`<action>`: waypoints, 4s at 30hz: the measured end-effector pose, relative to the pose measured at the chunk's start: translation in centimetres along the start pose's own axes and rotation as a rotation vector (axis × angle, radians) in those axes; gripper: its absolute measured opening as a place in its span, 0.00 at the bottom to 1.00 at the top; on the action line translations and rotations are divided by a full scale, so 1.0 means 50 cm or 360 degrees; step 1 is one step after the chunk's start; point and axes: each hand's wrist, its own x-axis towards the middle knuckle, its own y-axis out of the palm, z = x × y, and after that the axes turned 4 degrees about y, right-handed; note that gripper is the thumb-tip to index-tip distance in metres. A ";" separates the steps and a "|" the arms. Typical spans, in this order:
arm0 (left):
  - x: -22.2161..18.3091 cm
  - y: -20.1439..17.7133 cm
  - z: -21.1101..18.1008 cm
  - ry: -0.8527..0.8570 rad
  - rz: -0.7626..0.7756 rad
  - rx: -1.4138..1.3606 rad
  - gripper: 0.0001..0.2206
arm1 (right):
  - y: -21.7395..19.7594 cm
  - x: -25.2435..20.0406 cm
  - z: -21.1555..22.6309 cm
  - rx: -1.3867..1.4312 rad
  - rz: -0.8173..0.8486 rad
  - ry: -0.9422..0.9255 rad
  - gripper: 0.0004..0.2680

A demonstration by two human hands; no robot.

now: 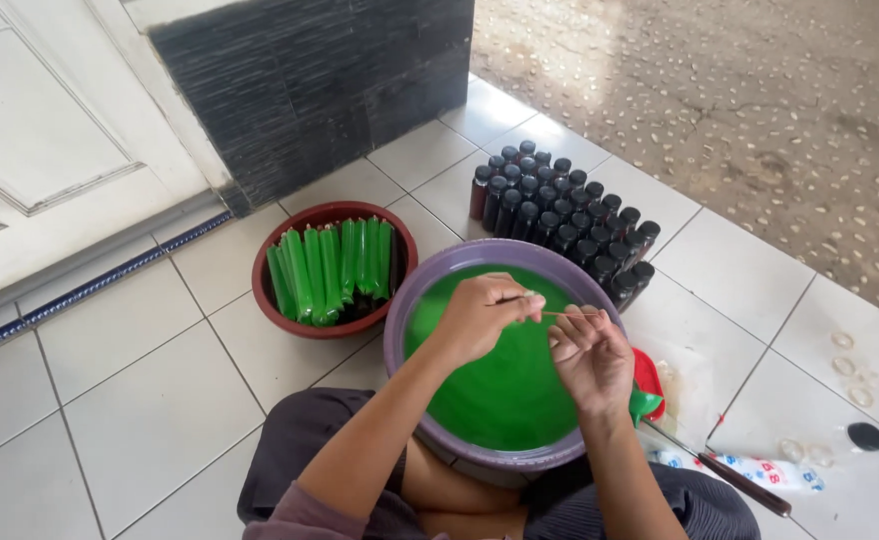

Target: Filling thin plastic bags with green liquid using a funnel and ladle, then tying them closed

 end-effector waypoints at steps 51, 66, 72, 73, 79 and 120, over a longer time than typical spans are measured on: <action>-0.085 0.042 0.019 -0.1624 -0.0783 -0.1549 0.10 | 0.084 -0.084 -0.076 -0.1508 -0.0480 -0.0115 0.12; -0.177 0.052 0.154 -0.1918 -0.0906 -0.1513 0.09 | 0.128 -0.100 -0.072 -0.3612 0.1084 -0.1304 0.02; -0.203 0.063 0.183 -0.1901 -0.0908 -0.1344 0.06 | 0.156 -0.101 -0.060 -0.3497 0.1206 -0.0400 0.00; -0.205 0.068 0.186 -0.1903 -0.0910 -0.1345 0.06 | 0.149 -0.102 -0.061 -0.3496 0.1206 -0.0396 0.00; -0.220 0.090 0.190 -0.1816 -0.0923 -0.1289 0.07 | 0.124 -0.114 -0.041 -0.3122 0.0985 0.0080 0.05; -0.250 0.081 0.135 0.0373 -0.0340 0.1642 0.06 | -0.003 -0.155 -0.075 -0.1370 -0.0561 0.0498 0.11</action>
